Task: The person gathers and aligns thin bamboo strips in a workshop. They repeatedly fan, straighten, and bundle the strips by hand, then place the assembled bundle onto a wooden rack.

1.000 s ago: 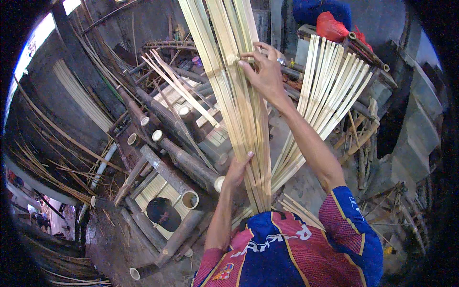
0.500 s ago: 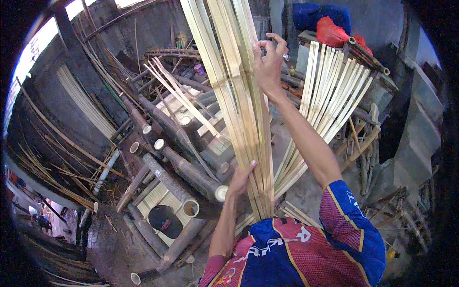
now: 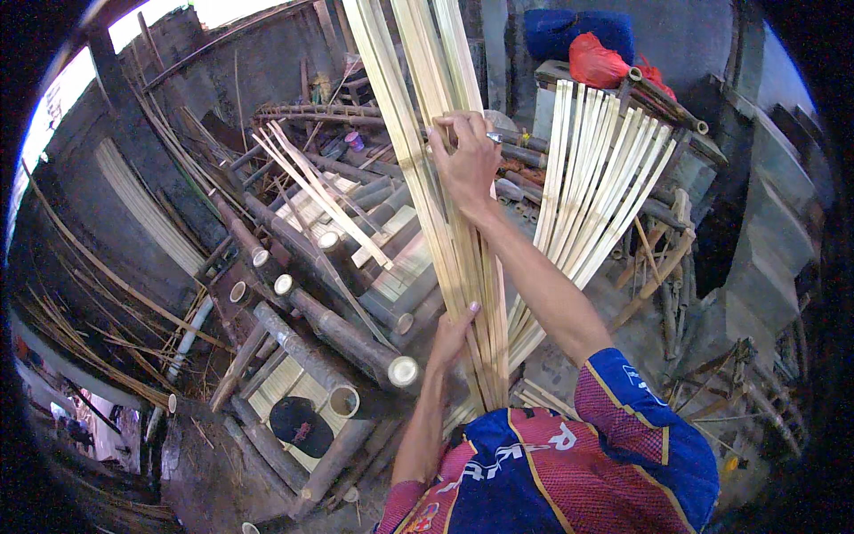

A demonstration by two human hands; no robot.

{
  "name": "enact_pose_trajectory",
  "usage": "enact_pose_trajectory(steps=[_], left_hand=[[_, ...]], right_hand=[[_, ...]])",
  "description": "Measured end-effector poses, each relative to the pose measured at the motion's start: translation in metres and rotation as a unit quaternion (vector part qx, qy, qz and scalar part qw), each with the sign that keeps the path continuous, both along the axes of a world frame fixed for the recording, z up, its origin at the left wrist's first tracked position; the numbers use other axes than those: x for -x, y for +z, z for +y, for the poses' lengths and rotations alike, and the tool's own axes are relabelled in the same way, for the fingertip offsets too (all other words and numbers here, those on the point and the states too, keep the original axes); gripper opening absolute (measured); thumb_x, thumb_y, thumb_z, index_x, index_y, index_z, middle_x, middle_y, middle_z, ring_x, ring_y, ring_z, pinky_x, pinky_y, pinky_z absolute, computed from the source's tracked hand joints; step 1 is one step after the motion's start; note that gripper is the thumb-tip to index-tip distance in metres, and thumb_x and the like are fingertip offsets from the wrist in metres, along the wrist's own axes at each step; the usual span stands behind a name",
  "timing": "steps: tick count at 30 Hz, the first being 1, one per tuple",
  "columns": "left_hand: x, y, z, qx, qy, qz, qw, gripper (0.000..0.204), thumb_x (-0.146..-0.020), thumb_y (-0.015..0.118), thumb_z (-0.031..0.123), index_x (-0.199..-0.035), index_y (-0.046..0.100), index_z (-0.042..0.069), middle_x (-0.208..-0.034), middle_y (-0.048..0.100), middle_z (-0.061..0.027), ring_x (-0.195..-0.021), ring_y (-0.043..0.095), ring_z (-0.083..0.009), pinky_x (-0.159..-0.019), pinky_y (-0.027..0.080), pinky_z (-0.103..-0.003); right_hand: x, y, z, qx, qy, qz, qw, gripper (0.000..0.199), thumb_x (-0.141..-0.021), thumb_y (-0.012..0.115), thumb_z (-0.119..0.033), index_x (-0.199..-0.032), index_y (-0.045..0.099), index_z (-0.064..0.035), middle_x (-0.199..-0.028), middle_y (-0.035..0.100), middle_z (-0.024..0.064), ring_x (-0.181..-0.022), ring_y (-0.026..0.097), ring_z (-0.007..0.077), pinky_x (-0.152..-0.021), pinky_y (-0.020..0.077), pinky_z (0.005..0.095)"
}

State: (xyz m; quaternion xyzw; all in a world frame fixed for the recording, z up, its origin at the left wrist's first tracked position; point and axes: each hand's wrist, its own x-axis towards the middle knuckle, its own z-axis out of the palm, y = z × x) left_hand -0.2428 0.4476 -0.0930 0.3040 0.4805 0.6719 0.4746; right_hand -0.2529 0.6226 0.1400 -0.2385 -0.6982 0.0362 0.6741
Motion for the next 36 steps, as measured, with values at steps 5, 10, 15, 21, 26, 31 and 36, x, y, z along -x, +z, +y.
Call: enact_pose_trajectory(steps=[5, 10, 15, 21, 26, 31, 36], left_hand=[[-0.006, 0.004, 0.001, 0.034, -0.006, -0.018, 0.999, 0.045, -0.098, 0.063, 0.033, -0.123, 0.060, -0.005, -0.109, 0.068, -0.0099, -0.095, 0.065, -0.0155, -0.083, 0.052, -0.032], [-0.002, 0.007, 0.001, 0.040, 0.012, 0.008, 0.999, 0.044, -0.097, 0.065, 0.032, -0.120, 0.061, -0.004, -0.105, 0.068, -0.0079, -0.090, 0.064, -0.0145, -0.079, 0.052, -0.031], [-0.005, 0.006, 0.004, 0.018, 0.016, -0.031, 0.999, 0.042, -0.096, 0.066, 0.031, -0.119, 0.061, -0.004, -0.103, 0.068, -0.0066, -0.087, 0.063, -0.0137, -0.076, 0.051, -0.030], [0.004, -0.005, 0.006, 0.033, 0.015, -0.018, 0.999, 0.041, -0.097, 0.065, 0.030, -0.119, 0.061, -0.004, -0.105, 0.067, -0.0069, -0.090, 0.062, -0.0144, -0.078, 0.051, -0.031], [0.003, 0.001, 0.005, 0.024, -0.012, -0.044, 0.999, 0.043, -0.097, 0.065, 0.031, -0.120, 0.060, -0.004, -0.106, 0.067, -0.0074, -0.092, 0.063, -0.0154, -0.081, 0.052, -0.033], [0.001, -0.002, 0.010, 0.063, 0.003, -0.039, 0.997, 0.043, -0.097, 0.065, 0.031, -0.120, 0.060, -0.004, -0.106, 0.067, -0.0075, -0.092, 0.063, -0.0157, -0.081, 0.052, -0.034], [0.005, -0.006, 0.018, 0.067, 0.029, 0.074, 0.995, 0.045, -0.097, 0.064, 0.033, -0.121, 0.060, -0.005, -0.109, 0.067, -0.0085, -0.096, 0.063, -0.0155, -0.084, 0.051, -0.033]], right_hand=[[0.015, -0.003, 0.006, 0.001, 0.010, 0.103, 0.995, 0.015, -0.085, 0.071, -0.022, -0.087, 0.063, -0.0097, -0.098, 0.058, 0.0074, -0.098, 0.053, 0.0293, -0.087, 0.0387, 0.0451], [0.016, -0.006, 0.015, -0.034, 0.006, 0.086, 0.996, 0.015, -0.087, 0.068, -0.021, -0.086, 0.061, -0.0078, -0.098, 0.056, 0.0097, -0.097, 0.054, 0.0307, -0.089, 0.0381, 0.0459], [-0.006, 0.004, 0.055, -0.022, -0.057, 0.071, 0.996, 0.016, -0.089, 0.065, -0.023, -0.088, 0.061, -0.0078, -0.099, 0.056, 0.0106, -0.097, 0.054, 0.0318, -0.085, 0.0407, 0.0470], [-0.014, 0.037, 0.066, -0.008, -0.018, 0.035, 0.999, 0.018, -0.088, 0.070, -0.028, -0.089, 0.071, -0.0101, -0.101, 0.060, 0.0080, -0.099, 0.058, 0.0288, -0.084, 0.0475, 0.0427], [-0.009, 0.033, 0.034, -0.027, 0.064, -0.020, 0.997, 0.019, -0.082, 0.073, -0.028, -0.089, 0.072, -0.0107, -0.098, 0.062, 0.0075, -0.095, 0.061, 0.0295, -0.082, 0.0493, 0.0446], [0.001, 0.037, 0.052, -0.120, -0.047, -0.078, 0.989, 0.015, -0.090, 0.066, -0.024, -0.089, 0.067, -0.0090, -0.097, 0.060, 0.0082, -0.095, 0.059, 0.0274, -0.079, 0.0452, 0.0429], [-0.013, 0.055, 0.090, -0.093, -0.104, -0.016, 0.990, 0.015, -0.093, 0.057, -0.022, -0.095, 0.062, -0.0080, -0.104, 0.059, 0.0105, -0.100, 0.056, 0.0315, -0.084, 0.0421, 0.0451]])
